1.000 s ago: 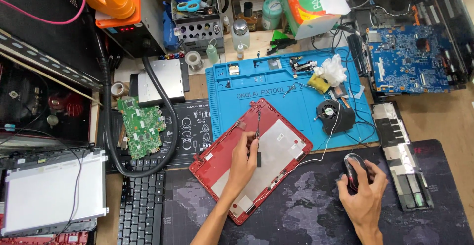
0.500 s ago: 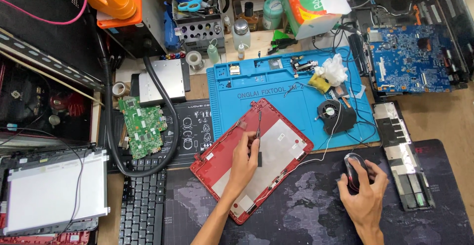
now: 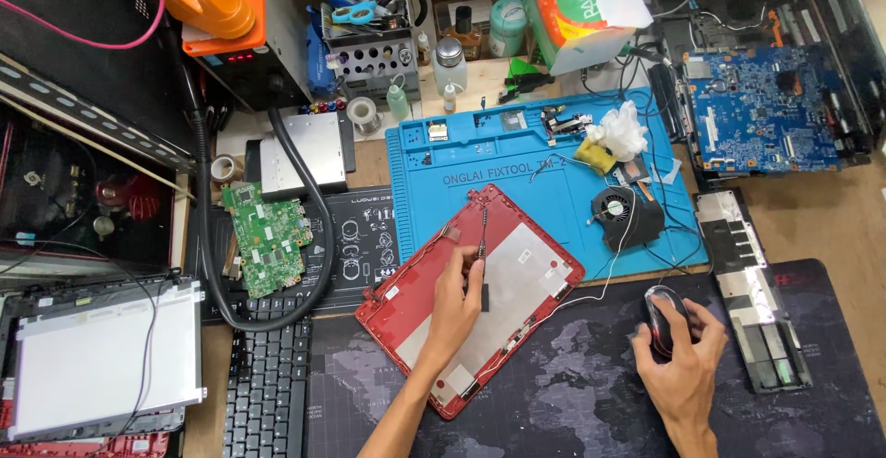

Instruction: Repairing a laptop by routing internal cables and positioning components using tweezers

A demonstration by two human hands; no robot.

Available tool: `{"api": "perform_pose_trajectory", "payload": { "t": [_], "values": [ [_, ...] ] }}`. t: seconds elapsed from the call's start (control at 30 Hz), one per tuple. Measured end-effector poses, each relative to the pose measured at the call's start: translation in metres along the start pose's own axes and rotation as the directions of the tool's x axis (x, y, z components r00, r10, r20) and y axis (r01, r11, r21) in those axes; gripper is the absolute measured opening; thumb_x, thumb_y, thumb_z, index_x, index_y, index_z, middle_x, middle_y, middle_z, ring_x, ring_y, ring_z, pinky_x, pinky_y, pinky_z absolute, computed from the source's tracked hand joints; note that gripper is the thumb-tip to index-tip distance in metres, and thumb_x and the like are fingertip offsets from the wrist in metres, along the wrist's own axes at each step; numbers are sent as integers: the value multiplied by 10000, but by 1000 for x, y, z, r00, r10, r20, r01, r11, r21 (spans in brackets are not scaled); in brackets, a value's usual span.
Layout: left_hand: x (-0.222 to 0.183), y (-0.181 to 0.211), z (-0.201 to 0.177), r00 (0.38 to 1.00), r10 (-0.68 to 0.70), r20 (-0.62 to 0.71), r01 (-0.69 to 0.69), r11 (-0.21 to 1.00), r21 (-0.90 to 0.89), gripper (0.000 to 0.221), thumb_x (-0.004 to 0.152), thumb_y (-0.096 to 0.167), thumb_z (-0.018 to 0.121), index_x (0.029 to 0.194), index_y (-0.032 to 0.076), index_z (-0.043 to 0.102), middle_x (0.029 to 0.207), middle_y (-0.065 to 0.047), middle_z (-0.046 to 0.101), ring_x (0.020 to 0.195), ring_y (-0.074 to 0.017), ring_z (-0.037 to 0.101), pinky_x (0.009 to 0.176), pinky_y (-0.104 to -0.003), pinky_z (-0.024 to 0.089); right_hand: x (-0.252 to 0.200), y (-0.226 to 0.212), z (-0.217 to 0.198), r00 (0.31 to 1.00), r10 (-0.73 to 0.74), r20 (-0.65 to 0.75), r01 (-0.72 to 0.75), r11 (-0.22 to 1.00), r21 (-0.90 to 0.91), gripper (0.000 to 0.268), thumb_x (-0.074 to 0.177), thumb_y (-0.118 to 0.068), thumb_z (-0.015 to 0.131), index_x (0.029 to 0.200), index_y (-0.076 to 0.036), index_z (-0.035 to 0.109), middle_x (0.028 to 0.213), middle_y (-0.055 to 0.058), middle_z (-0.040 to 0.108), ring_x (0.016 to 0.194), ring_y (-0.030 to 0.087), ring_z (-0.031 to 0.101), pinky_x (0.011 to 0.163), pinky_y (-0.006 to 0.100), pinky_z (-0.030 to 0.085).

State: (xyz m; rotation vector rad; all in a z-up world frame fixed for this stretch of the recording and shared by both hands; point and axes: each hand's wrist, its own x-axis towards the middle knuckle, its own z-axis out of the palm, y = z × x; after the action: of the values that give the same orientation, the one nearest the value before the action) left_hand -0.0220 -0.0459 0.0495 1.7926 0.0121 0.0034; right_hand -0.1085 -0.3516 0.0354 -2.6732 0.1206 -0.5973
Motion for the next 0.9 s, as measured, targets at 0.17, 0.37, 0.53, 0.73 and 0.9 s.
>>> {"api": "perform_pose_trajectory", "payload": {
  "t": [0.17, 0.37, 0.53, 0.73, 0.9],
  "values": [
    [0, 2, 0, 1000, -23, 4, 23, 1000, -8, 223, 1079, 264, 456, 1156, 85, 563, 803, 2, 515, 697, -137, 451, 669, -333, 378, -3, 6, 2, 997, -28, 66, 29, 999, -15, 500, 857, -167, 757, 1351, -200, 686, 1383, 205, 490, 1178, 362, 525, 1035, 500, 478],
    [-1, 0, 0, 1000, -29, 5, 29, 1000, -3, 209, 1082, 260, 453, 1150, 88, 551, 821, -3, 518, 721, -147, 458, 684, -338, 382, -3, 6, 2, 995, -40, 92, 42, 999, -17, 501, 854, -201, 769, 1347, -227, 685, 1387, 182, 492, 1222, 354, 533, 1063, 517, 470],
    [-1, -2, 0, 1000, -10, -1, 10, 1000, 1, 224, 1081, 268, 458, 1158, 80, 554, 847, -10, 544, 743, -150, 487, 694, -344, 398, -5, 6, 3, 997, -55, 54, 57, 998, -28, 501, 837, -180, 776, 1329, -221, 693, 1387, 177, 507, 1143, 341, 551, 1062, 515, 469],
    [-1, -1, 0, 1000, -20, 2, 20, 1000, -8, 211, 1081, 257, 459, 1157, 82, 549, 850, -13, 540, 746, -153, 483, 700, -345, 397, -3, 6, 3, 996, -59, 70, 61, 998, -21, 497, 845, -179, 779, 1333, -216, 694, 1390, 192, 497, 1220, 372, 540, 1045, 525, 483],
    [-1, 1, -1, 1000, -11, 4, 11, 1000, -11, 190, 1084, 238, 463, 1145, 80, 550, 823, -5, 504, 723, -149, 440, 683, -341, 373, -1, 2, 0, 996, -48, 71, 48, 999, 2, 473, 843, -182, 784, 1310, -200, 706, 1383, 183, 494, 1223, 346, 536, 1098, 519, 461]
  ]
}}
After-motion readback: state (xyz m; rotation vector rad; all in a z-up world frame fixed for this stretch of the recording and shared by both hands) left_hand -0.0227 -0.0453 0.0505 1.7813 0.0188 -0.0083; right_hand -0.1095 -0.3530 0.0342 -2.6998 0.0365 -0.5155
